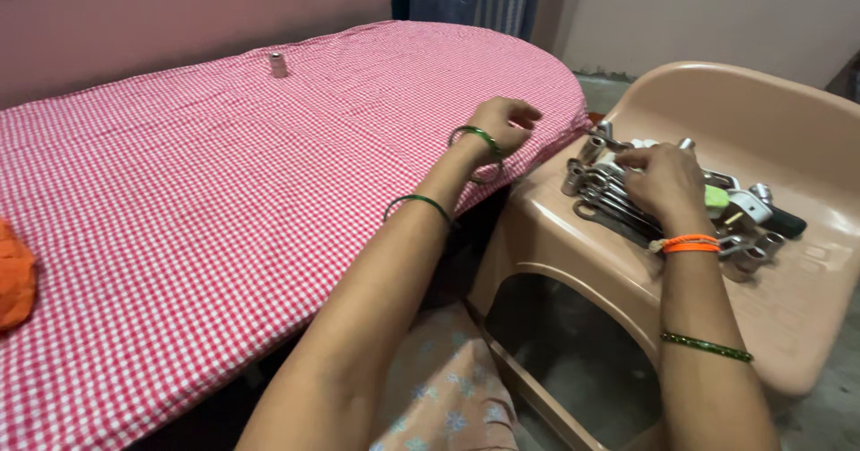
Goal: The person removes a red-and-white checkered tablecloth from a round table, wipes the table surface with an orange cloth, then spreads the tablecloth back over the table. Finally, the person places several metal tools and small white objects onto the table.
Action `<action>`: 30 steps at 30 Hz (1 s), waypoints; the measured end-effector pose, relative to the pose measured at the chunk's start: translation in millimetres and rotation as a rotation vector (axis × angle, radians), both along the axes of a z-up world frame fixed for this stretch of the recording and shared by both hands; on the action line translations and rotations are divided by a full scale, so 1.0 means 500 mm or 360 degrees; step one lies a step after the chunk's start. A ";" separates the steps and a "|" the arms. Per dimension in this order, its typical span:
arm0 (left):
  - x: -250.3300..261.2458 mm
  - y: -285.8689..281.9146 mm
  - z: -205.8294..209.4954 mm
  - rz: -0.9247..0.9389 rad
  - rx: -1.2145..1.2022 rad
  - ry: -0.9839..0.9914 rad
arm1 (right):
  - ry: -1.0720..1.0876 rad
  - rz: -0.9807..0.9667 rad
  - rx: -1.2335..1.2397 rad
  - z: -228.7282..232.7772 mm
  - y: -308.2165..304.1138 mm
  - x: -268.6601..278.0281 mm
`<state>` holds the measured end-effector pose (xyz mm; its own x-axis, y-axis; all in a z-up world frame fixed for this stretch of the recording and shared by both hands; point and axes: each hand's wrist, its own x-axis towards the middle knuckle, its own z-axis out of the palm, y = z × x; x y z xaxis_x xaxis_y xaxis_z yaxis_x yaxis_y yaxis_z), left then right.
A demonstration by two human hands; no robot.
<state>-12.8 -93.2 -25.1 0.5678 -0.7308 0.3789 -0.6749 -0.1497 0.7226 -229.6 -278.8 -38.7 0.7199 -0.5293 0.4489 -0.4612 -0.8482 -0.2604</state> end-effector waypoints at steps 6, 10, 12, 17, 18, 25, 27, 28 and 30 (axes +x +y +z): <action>0.139 0.175 0.013 0.0299 -0.0147 0.0083 | -0.0162 -0.0109 0.0170 0.050 0.038 0.006; 0.248 0.284 0.001 0.0706 -0.0322 0.0148 | -0.0381 0.0365 0.0148 0.104 0.131 0.074; 0.310 0.351 -0.018 0.0913 -0.0363 0.0109 | -0.0436 0.0738 0.0489 0.120 0.203 0.138; 0.443 0.527 -0.053 0.1374 -0.0275 0.0113 | -0.0100 0.1159 0.0263 0.139 0.423 0.320; 0.469 0.553 -0.054 0.1414 -0.0248 0.0113 | 0.0003 0.1192 0.0263 0.139 0.461 0.361; 0.597 0.630 -0.110 0.1424 -0.0358 0.0433 | 0.0085 0.1499 0.0218 0.107 0.611 0.704; 0.614 0.629 -0.133 0.1401 -0.0421 0.0430 | 0.0031 0.1439 0.0113 0.090 0.627 0.812; 0.620 0.638 -0.145 0.1389 -0.0476 0.0331 | 0.0011 0.1420 0.0070 0.071 0.637 0.856; 0.625 0.645 -0.155 0.1364 -0.0592 0.0317 | -0.0015 0.1318 0.0069 0.036 0.653 0.929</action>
